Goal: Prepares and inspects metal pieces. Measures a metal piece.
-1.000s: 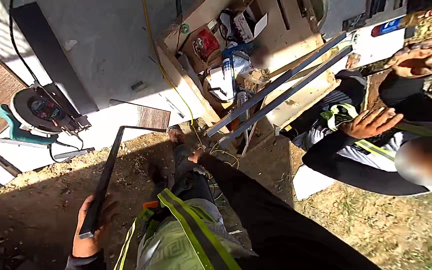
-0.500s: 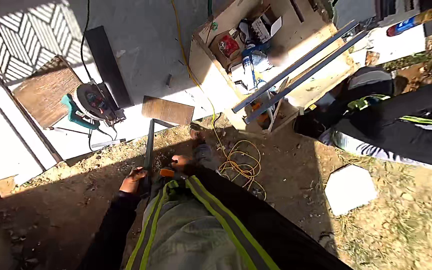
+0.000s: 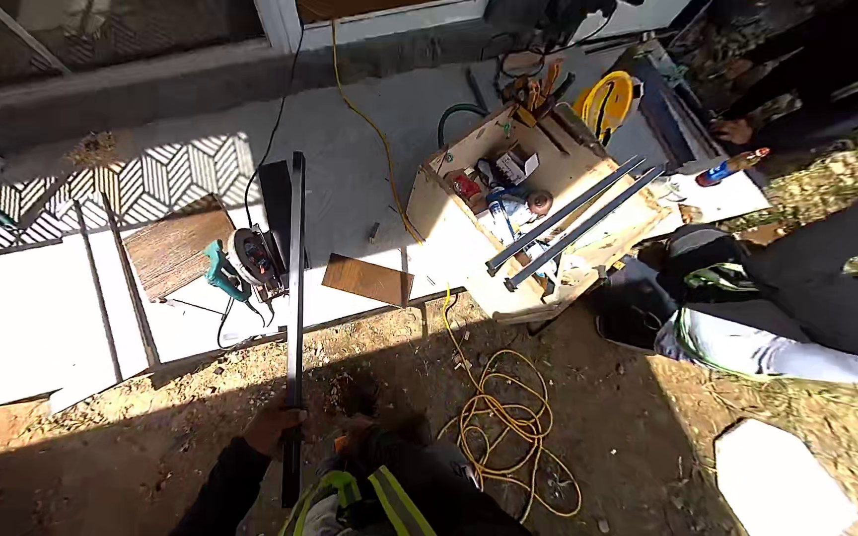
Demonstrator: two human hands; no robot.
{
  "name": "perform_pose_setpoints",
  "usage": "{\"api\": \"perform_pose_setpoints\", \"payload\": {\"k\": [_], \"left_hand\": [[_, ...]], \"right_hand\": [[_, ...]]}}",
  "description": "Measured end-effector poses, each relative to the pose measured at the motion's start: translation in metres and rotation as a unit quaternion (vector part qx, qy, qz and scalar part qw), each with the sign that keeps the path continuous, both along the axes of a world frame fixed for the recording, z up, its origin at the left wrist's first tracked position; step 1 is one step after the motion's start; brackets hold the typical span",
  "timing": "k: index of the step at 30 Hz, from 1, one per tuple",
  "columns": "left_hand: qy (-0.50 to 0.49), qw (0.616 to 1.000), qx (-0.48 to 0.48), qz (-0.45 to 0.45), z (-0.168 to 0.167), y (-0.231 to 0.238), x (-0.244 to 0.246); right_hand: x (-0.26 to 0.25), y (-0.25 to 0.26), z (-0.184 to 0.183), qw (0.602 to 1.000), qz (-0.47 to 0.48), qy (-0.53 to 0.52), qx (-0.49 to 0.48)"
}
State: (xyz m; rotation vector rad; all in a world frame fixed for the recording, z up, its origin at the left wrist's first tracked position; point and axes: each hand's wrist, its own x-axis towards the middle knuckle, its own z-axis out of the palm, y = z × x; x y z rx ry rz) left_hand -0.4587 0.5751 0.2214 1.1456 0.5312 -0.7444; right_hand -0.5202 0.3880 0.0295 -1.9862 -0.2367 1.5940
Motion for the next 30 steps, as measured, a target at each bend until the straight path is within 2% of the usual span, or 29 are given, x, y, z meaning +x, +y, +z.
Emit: {"api": "perform_pose_setpoints", "payload": {"k": [1,5,6,7,9,11,12,13,15,16,17,19,21,23,24,26,30], "left_hand": [[-0.013,1.0,0.007,0.008,0.002,-0.001,0.014],[-0.074,0.982,0.154,0.081,0.015,-0.037,0.087],[-0.084,0.978,0.166,0.093,0.019,-0.05,0.097],[-0.102,0.977,0.15,0.108,0.024,-0.064,0.098],[-0.161,0.977,0.051,0.131,0.034,-0.096,0.089],[-0.21,0.971,-0.032,0.107,0.049,-0.123,0.074],[-0.222,0.97,-0.044,0.082,0.06,-0.135,0.066],[-0.233,0.969,-0.047,0.064,0.071,-0.149,0.06],[-0.256,0.965,-0.037,0.036,0.094,-0.175,0.045],[-0.262,0.964,-0.049,0.012,0.102,-0.188,0.035],[-0.267,0.961,-0.072,-0.022,0.108,-0.202,0.021],[-0.28,0.946,-0.112,-0.117,0.124,-0.23,-0.012],[-0.288,0.923,-0.112,-0.231,0.137,-0.255,-0.049],[-0.272,0.906,-0.102,-0.309,0.144,-0.28,-0.085],[-0.266,0.904,-0.095,-0.319,0.144,-0.291,-0.102],[-0.262,0.906,-0.064,-0.327,0.147,-0.308,-0.13],[-0.266,0.888,0.027,-0.374,0.146,-0.312,-0.149]], "right_hand": [[-0.006,-0.007,0.002,1.0,-0.004,-0.002,0.004],[-0.025,-0.057,0.057,0.994,-0.053,-0.037,0.093],[-0.037,-0.073,0.073,0.99,-0.069,-0.046,0.111],[-0.052,-0.089,0.091,0.988,-0.087,-0.048,0.121],[-0.088,-0.116,0.109,0.978,-0.149,-0.062,0.131],[-0.124,-0.13,0.134,0.942,-0.292,-0.066,0.152],[-0.14,-0.136,0.152,0.899,-0.396,-0.045,0.179],[-0.158,-0.144,0.161,0.831,-0.505,-0.016,0.232],[-0.182,-0.167,0.169,0.652,-0.646,0.032,0.396],[-0.187,-0.182,0.178,0.592,-0.674,0.033,0.442],[-0.186,-0.196,0.2,0.575,-0.7,-0.01,0.423],[-0.174,-0.223,0.255,0.616,-0.704,-0.14,0.325],[-0.166,-0.247,0.312,0.695,-0.632,-0.238,0.247],[-0.161,-0.263,0.364,0.776,-0.547,-0.268,0.164],[-0.16,-0.267,0.381,0.801,-0.52,-0.27,0.123],[-0.166,-0.271,0.392,0.818,-0.503,-0.274,0.055],[-0.198,-0.274,0.37,0.806,-0.52,-0.282,0.018]]}}
